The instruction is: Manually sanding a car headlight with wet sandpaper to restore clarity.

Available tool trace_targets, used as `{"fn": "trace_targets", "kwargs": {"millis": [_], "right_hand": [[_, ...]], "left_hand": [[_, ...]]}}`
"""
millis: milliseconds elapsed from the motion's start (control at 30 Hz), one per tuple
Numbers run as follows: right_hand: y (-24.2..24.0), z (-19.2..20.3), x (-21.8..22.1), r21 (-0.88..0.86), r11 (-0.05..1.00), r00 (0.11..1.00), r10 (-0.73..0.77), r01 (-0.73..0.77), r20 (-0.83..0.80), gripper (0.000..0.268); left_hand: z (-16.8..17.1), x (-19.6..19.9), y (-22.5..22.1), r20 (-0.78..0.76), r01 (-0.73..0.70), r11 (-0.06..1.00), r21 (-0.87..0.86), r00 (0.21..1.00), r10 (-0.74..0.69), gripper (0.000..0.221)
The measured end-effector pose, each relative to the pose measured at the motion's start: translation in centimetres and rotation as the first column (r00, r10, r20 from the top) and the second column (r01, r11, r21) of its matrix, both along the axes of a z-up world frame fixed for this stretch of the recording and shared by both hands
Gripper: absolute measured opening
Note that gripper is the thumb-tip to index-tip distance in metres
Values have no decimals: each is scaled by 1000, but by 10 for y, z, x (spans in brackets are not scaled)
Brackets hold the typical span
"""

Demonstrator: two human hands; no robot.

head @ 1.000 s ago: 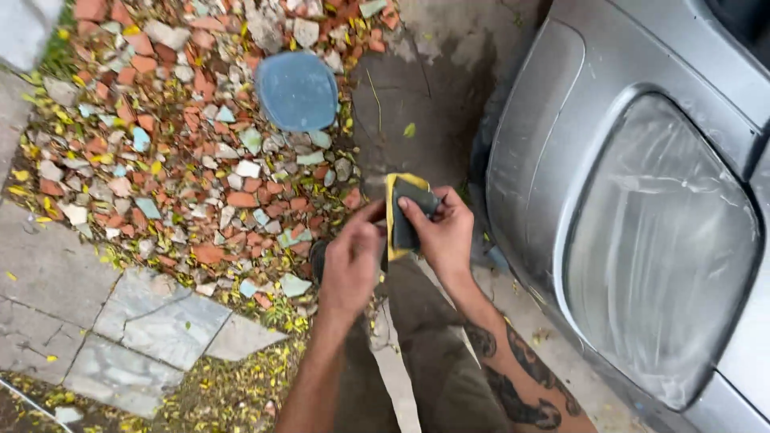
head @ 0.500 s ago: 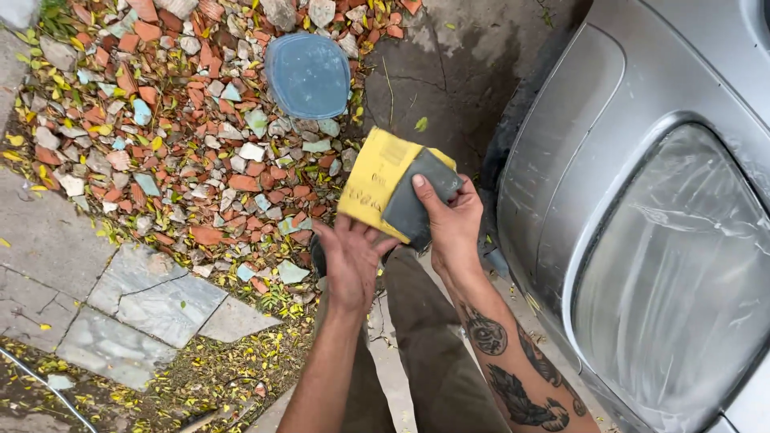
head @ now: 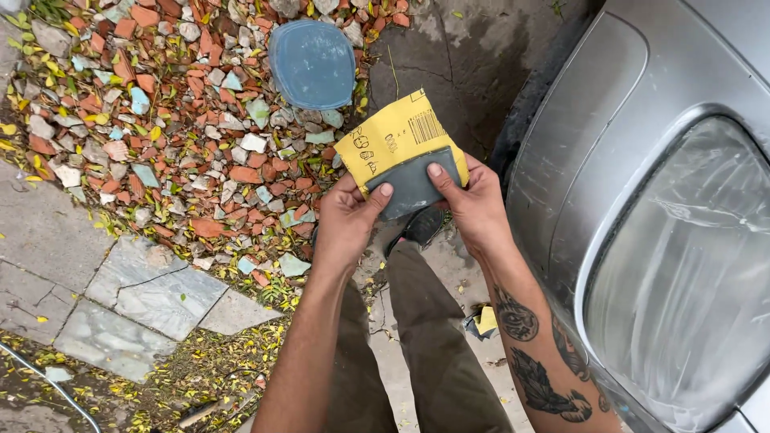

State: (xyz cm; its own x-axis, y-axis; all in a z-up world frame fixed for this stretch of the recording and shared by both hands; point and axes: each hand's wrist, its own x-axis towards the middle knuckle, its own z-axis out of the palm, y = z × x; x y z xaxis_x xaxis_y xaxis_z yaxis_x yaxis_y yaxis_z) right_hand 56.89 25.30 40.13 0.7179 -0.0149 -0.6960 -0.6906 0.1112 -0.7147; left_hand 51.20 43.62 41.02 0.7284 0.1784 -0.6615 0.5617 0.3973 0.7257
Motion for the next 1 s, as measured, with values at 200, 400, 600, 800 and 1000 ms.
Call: {"fn": "trace_targets", "kwargs": {"millis": [200, 400, 600, 800, 1000], "right_hand": [[14, 11, 9, 11, 998, 998, 61, -61, 23, 30], [14, 18, 12, 21, 983, 983, 180, -181, 37, 26], [26, 25, 12, 113, 976, 981, 183, -188, 57, 28], [40, 54, 30, 110, 976, 968, 202, -187, -147, 71], [26, 9, 10, 21, 959, 959, 282, -282, -3, 31]], "left_hand": [[18, 1, 13, 108, 43, 988, 151, 992, -60, 23], [-3, -21, 25, 217, 59, 989, 136, 972, -87, 25], [13, -8, 46, 407, 237, 881, 409, 817, -408, 31], [41, -1, 63, 158, 457, 584, 671, 682, -714, 65], [64, 10, 80, 74, 641, 534, 551, 600, -797, 65]]}}
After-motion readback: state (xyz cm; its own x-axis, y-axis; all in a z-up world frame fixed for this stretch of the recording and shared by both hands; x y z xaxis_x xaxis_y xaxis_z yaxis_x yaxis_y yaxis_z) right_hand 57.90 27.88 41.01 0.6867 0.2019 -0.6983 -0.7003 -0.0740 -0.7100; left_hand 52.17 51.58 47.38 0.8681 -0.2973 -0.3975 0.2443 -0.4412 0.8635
